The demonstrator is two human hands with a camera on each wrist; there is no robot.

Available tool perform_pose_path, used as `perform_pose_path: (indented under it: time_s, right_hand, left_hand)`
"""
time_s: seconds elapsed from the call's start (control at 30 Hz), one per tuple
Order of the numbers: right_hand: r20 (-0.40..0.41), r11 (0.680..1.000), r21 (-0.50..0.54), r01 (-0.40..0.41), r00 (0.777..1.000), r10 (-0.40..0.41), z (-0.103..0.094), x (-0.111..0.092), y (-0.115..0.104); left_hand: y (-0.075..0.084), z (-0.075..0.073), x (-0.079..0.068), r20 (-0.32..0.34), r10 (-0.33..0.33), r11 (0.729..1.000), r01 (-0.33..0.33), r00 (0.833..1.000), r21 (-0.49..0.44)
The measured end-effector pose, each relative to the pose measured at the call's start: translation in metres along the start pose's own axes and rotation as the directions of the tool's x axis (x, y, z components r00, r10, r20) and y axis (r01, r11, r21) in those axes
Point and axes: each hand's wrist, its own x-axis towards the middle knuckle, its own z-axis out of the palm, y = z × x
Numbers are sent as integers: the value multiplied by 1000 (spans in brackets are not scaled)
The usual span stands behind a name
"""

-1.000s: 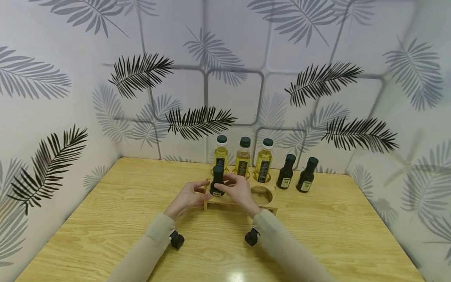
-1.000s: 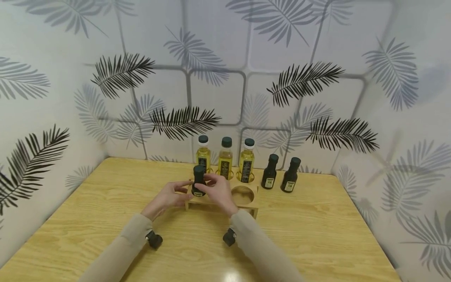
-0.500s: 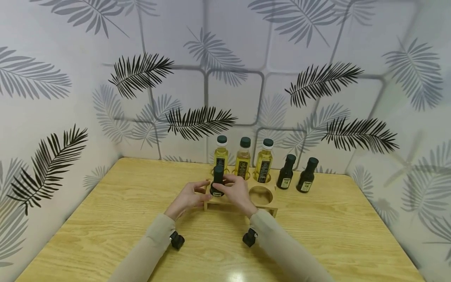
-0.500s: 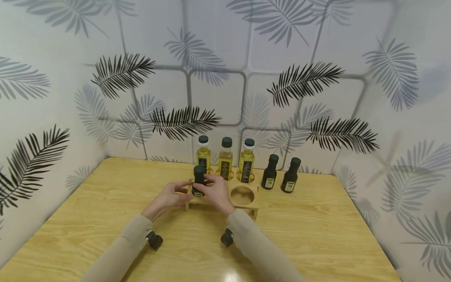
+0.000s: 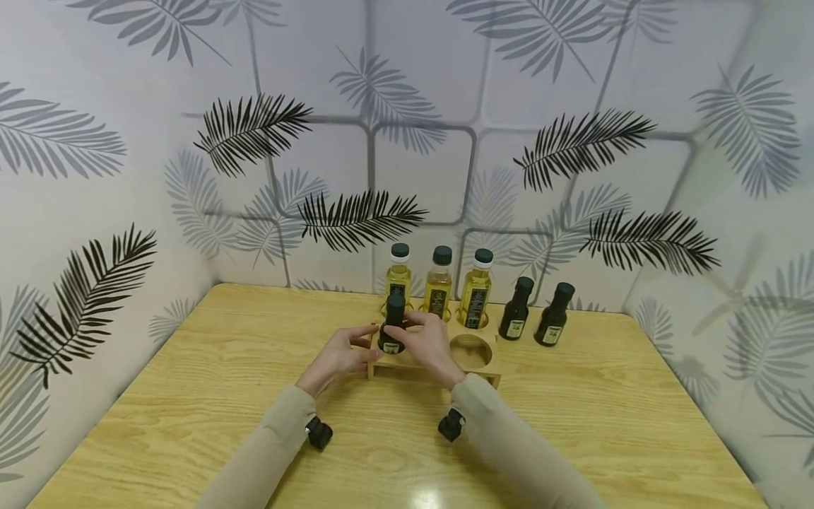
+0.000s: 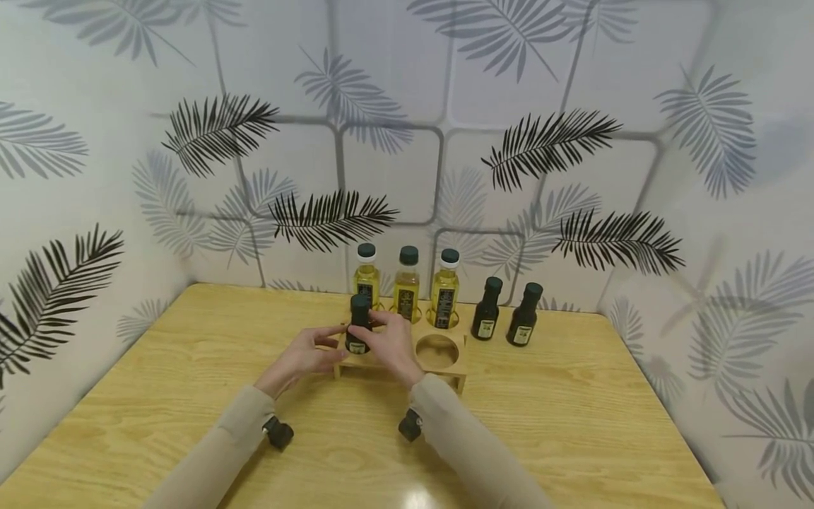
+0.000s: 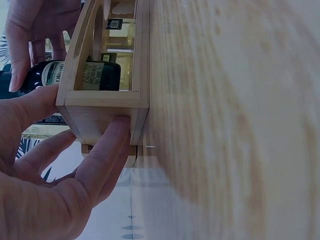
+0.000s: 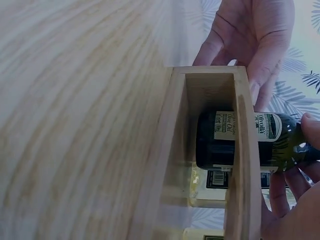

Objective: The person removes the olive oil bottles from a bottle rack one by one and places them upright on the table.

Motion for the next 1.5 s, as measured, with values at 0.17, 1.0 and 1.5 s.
perform_pose_path:
  time_s: [0.17, 1.0, 1.5]
  right_hand:
    - [-36, 1000, 18, -3, 999, 4, -7, 1, -5]
    - [-54, 999, 20, 39, 998, -38, -49, -2, -14]
    - [-47, 999, -40, -22, 999, 20, -88, -11, -1]
  left_hand:
    - [2, 0, 1, 2, 11, 1000, -11, 1000, 3]
    - [0, 2, -1, -12, 10, 1000, -10, 1000, -6]
    - [1, 2, -4, -4, 25, 1000, -25, 1000, -5]
